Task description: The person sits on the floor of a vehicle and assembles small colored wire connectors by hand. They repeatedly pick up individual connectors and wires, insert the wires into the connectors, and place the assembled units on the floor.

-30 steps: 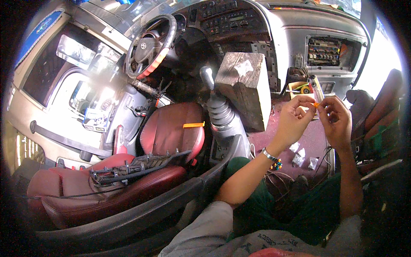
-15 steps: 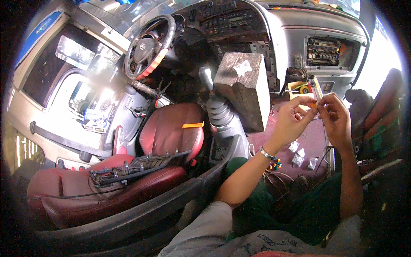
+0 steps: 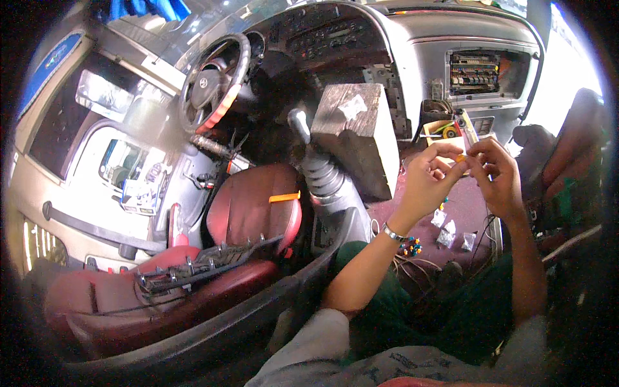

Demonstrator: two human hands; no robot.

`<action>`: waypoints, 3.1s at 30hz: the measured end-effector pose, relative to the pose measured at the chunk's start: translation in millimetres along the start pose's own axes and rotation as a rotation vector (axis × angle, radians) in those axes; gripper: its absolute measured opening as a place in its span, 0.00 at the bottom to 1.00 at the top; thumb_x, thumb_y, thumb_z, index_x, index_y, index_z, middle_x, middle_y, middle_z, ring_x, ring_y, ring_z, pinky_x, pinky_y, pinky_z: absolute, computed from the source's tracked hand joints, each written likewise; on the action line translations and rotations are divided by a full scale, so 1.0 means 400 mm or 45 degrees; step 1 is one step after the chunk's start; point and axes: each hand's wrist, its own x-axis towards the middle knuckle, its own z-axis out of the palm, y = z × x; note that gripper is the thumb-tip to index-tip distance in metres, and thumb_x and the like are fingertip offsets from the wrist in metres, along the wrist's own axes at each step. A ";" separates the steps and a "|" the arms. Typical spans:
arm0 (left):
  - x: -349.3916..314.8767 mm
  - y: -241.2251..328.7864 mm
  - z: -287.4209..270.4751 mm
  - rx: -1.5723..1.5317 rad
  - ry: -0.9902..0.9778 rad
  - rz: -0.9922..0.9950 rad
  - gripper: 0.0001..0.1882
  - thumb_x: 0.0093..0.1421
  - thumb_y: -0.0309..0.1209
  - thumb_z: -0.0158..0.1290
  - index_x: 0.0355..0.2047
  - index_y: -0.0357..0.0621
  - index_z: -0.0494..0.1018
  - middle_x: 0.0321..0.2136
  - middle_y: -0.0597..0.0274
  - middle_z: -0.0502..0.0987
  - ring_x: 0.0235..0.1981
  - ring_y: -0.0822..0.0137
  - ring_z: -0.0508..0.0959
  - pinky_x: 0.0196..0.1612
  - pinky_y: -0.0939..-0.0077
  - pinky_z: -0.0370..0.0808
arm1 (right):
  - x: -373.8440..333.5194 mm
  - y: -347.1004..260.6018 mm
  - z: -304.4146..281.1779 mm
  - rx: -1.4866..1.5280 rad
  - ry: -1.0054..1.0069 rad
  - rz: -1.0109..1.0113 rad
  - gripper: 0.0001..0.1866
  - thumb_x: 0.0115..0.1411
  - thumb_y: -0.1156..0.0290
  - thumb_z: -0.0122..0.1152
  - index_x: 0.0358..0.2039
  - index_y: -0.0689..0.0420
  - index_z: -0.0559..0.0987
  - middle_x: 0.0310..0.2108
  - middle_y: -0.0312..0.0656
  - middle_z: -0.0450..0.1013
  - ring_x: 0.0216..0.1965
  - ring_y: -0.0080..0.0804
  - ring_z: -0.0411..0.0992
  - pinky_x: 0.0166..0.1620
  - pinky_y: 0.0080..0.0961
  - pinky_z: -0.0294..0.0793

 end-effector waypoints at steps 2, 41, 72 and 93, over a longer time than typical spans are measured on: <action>-0.009 -0.013 0.009 0.149 -0.015 0.078 0.14 0.63 0.28 0.66 0.47 0.39 0.77 0.37 0.63 0.82 0.26 0.82 0.77 0.23 0.87 0.68 | -0.002 -0.011 0.009 0.071 0.001 0.011 0.04 0.66 0.78 0.62 0.41 0.61 0.78 0.36 0.37 0.74 0.32 0.20 0.73 0.33 0.19 0.75; -0.012 -0.016 0.022 -0.657 0.091 -0.425 0.13 0.69 0.31 0.60 0.51 0.40 0.80 0.42 0.60 0.80 0.31 0.79 0.78 0.28 0.85 0.73 | 0.001 0.014 -0.006 0.032 -0.042 -0.088 0.09 0.63 0.78 0.66 0.44 0.62 0.80 0.40 0.38 0.75 0.36 0.19 0.76 0.34 0.17 0.75; -0.016 -0.008 0.017 -0.109 0.228 -0.212 0.09 0.59 0.25 0.63 0.40 0.46 0.83 0.34 0.60 0.85 0.32 0.68 0.84 0.34 0.73 0.75 | 0.005 0.053 0.032 0.091 0.150 -0.234 0.08 0.55 0.79 0.72 0.28 0.62 0.78 0.28 0.38 0.75 0.23 0.21 0.76 0.26 0.20 0.74; -0.008 0.007 0.012 -0.464 0.178 -0.234 0.06 0.61 0.20 0.59 0.37 0.35 0.74 0.31 0.60 0.77 0.30 0.74 0.79 0.35 0.78 0.77 | -0.005 0.000 0.005 -0.463 0.013 -0.602 0.06 0.61 0.78 0.68 0.38 0.63 0.81 0.36 0.43 0.80 0.33 0.26 0.82 0.33 0.21 0.81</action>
